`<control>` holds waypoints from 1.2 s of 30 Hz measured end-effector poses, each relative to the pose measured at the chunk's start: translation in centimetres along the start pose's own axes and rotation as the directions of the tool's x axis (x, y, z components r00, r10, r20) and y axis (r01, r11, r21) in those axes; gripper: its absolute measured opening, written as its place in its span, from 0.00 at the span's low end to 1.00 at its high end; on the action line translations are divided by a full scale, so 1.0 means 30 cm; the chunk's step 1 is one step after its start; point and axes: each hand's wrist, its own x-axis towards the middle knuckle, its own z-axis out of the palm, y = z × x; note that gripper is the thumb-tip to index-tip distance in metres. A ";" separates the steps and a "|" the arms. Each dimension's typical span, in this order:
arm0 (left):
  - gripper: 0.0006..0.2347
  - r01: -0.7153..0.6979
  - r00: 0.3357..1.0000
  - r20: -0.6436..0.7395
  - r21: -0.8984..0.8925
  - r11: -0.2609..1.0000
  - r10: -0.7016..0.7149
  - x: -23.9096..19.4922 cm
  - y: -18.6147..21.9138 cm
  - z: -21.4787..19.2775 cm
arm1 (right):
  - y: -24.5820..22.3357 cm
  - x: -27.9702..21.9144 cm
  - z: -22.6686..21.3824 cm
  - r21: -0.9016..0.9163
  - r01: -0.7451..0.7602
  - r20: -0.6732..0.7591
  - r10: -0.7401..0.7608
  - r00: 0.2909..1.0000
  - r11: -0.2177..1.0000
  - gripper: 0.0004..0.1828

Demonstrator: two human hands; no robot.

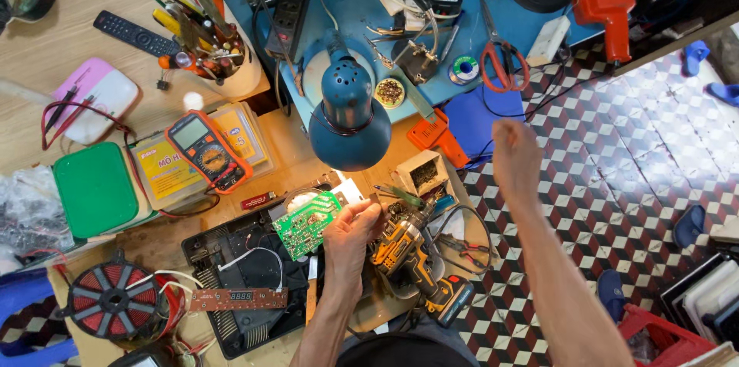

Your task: The person marks a green circuit board with a pen, then uses a cordless drill to create holes in the board. They also handle a metal heatsink and other small components on a cluttered workbench.

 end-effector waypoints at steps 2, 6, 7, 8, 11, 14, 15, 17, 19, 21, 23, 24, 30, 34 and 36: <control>0.13 0.012 1.000 0.009 -0.038 0.999 -0.011 0.005 0.008 0.022 | 0.046 0.226 0.026 -0.116 0.182 -0.040 -0.188 0.981 0.976 0.15; 0.11 0.114 0.994 0.014 -0.144 0.983 -0.113 0.033 0.036 0.030 | 0.179 0.578 0.116 -0.422 0.281 0.216 -0.206 0.955 0.862 0.27; 0.12 0.117 0.993 0.004 -0.134 0.984 -0.118 0.037 0.045 0.034 | 0.206 0.615 0.147 -0.450 0.207 0.260 -0.094 0.961 0.869 0.28; 0.12 0.121 0.993 0.000 -0.123 0.985 -0.122 0.049 0.052 0.039 | 0.223 0.663 0.161 -0.486 0.132 0.293 0.019 0.956 0.864 0.28; 0.13 0.138 0.990 -0.010 -0.123 0.983 -0.141 0.076 0.048 0.040 | 0.224 0.737 0.174 -0.596 0.079 0.374 0.189 0.908 0.799 0.35; 0.13 0.151 0.987 -0.028 -0.136 0.979 -0.156 0.091 0.033 0.043 | 0.185 0.743 0.107 -0.502 -0.110 0.410 0.348 0.843 0.858 0.27; 0.13 0.154 0.986 -0.035 -0.140 0.978 -0.160 0.093 0.028 0.043 | 0.164 0.719 0.066 -0.339 -0.190 0.462 0.339 0.819 0.921 0.22; 0.13 0.160 0.986 -0.027 -0.142 0.977 -0.165 0.103 0.023 0.043 | 0.110 0.641 -0.033 -0.060 -0.253 0.530 0.245 0.811 0.966 0.19; 0.12 0.172 0.984 -0.017 -0.124 0.977 -0.175 0.102 0.006 0.027 | 0.065 0.468 -0.160 0.186 -0.296 0.567 0.143 0.811 0.937 0.23; 0.11 0.158 0.987 -0.016 -0.112 0.981 -0.161 0.108 -0.006 0.016 | 0.003 0.230 -0.261 0.473 -0.488 0.610 0.128 0.782 0.734 0.28; 0.10 0.147 0.989 -0.004 -0.125 0.981 -0.148 0.106 -0.025 -0.007 | -0.057 -0.050 -0.281 0.542 -0.593 0.665 0.127 0.736 0.596 0.29; 0.10 0.142 0.990 -0.001 -0.128 0.982 -0.143 0.102 -0.035 -0.019 | -0.084 -0.155 -0.249 0.492 -0.577 0.694 0.106 0.712 0.652 0.28; 0.08 0.062 0.997 0.062 -0.126 0.990 -0.054 0.063 -0.097 -0.064 | -0.218 -0.561 -0.033 0.031 -0.781 0.847 0.399 0.352 0.624 0.25; 0.08 0.069 0.996 0.071 -0.136 0.988 -0.060 0.032 -0.100 -0.076 | -0.279 -0.590 -0.017 0.007 -0.644 0.909 0.264 0.323 0.765 0.29; 0.08 0.072 0.995 0.075 -0.167 0.983 -0.061 0.018 -0.097 -0.078 | -0.304 -0.599 -0.025 -0.002 -0.638 0.932 0.233 0.278 0.770 0.30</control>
